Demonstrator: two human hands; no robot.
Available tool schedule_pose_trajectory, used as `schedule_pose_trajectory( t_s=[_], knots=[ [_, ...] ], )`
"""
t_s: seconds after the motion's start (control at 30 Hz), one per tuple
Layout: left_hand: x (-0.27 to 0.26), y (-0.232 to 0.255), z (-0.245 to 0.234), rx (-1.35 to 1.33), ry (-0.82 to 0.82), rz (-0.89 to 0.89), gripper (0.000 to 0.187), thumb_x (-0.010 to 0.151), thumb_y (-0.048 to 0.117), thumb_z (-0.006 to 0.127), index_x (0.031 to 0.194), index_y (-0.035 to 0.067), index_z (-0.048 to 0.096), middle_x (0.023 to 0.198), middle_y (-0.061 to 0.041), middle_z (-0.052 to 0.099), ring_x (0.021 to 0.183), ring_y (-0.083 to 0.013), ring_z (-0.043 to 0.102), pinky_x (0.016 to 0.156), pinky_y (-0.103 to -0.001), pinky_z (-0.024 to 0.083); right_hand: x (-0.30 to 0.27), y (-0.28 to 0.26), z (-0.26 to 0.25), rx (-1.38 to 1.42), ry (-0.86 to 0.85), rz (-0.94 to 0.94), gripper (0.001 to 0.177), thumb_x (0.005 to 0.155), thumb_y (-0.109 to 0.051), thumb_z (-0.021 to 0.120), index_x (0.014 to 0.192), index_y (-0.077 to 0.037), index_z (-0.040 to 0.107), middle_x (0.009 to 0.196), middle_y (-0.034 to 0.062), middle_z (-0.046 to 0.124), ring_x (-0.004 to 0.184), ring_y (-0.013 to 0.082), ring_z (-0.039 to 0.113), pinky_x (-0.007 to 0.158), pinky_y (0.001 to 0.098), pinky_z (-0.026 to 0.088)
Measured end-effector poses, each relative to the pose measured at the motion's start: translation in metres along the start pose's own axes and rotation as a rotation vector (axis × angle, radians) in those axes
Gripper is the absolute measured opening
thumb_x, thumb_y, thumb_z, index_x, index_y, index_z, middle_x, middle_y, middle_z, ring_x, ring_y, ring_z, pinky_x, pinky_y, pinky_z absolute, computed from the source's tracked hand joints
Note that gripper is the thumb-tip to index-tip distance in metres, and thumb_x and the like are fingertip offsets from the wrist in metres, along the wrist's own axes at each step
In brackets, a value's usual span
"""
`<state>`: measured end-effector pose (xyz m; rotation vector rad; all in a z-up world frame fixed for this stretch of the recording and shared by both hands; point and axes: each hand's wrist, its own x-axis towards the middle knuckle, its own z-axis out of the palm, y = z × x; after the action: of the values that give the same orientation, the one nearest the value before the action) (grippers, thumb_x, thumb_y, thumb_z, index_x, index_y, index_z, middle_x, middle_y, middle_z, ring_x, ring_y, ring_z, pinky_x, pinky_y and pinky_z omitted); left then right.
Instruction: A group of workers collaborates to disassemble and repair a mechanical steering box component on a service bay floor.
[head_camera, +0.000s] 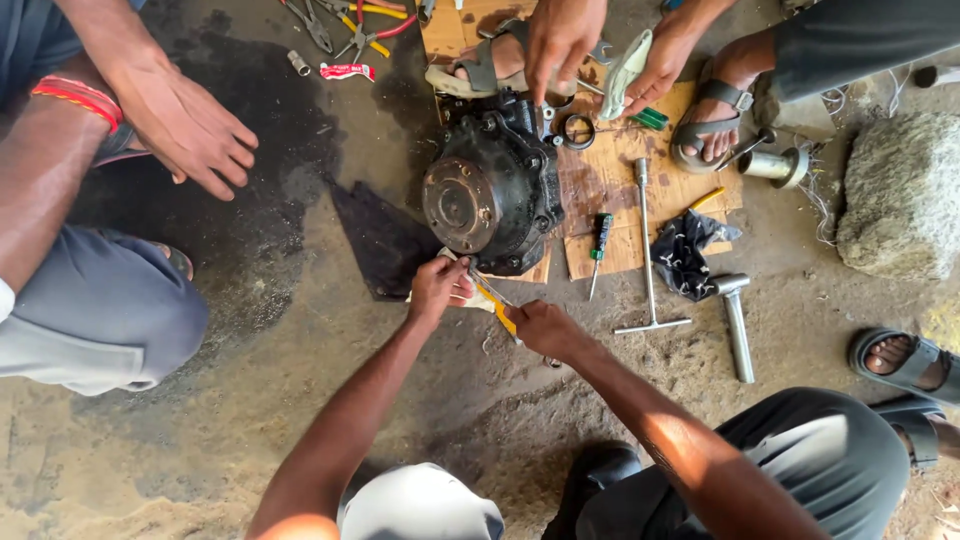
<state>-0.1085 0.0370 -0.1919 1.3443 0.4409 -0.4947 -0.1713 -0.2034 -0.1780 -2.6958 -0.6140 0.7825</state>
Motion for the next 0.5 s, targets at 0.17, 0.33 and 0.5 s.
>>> schedule_pose_trajectory(
  t_s=[0.17,0.33,0.5],
  knots=[
    [0.008,0.003,-0.009,0.158,-0.011,-0.012,0.038,0.095,0.036,0.075,0.085,0.001,0.067,0.071,-0.009,0.072,0.057,-0.0158,0.072,0.046,-0.029,0.057,-0.015,-0.036,-0.021,0.032,-0.125,0.206,0.041,0.111,-0.031,0.03,0.126,-0.004,0.057,0.093,0.0171,0.068,0.063,0.0304,0.073,0.049,0.0438,0.059],
    [0.009,0.055,0.007,0.125,0.35,0.274,0.033,0.099,0.034,0.064,0.107,0.003,0.064,0.091,-0.012,0.07,0.071,-0.0206,0.068,0.059,-0.036,0.054,-0.021,-0.035,-0.009,0.192,0.068,0.246,0.041,0.108,-0.039,0.039,0.111,-0.008,0.065,0.092,0.019,0.071,0.071,0.0411,0.069,0.055,0.0525,0.056],
    [0.021,0.168,0.043,0.646,0.563,0.858,0.045,0.112,0.041,0.049,0.114,-0.001,0.065,0.111,-0.019,0.066,0.101,-0.039,0.063,0.087,-0.051,0.048,-0.034,-0.055,-0.027,0.487,0.196,0.394,0.049,0.103,-0.048,0.051,0.09,-0.005,0.07,0.083,0.0246,0.068,0.081,0.0492,0.064,0.062,0.0571,0.05]
  ],
)
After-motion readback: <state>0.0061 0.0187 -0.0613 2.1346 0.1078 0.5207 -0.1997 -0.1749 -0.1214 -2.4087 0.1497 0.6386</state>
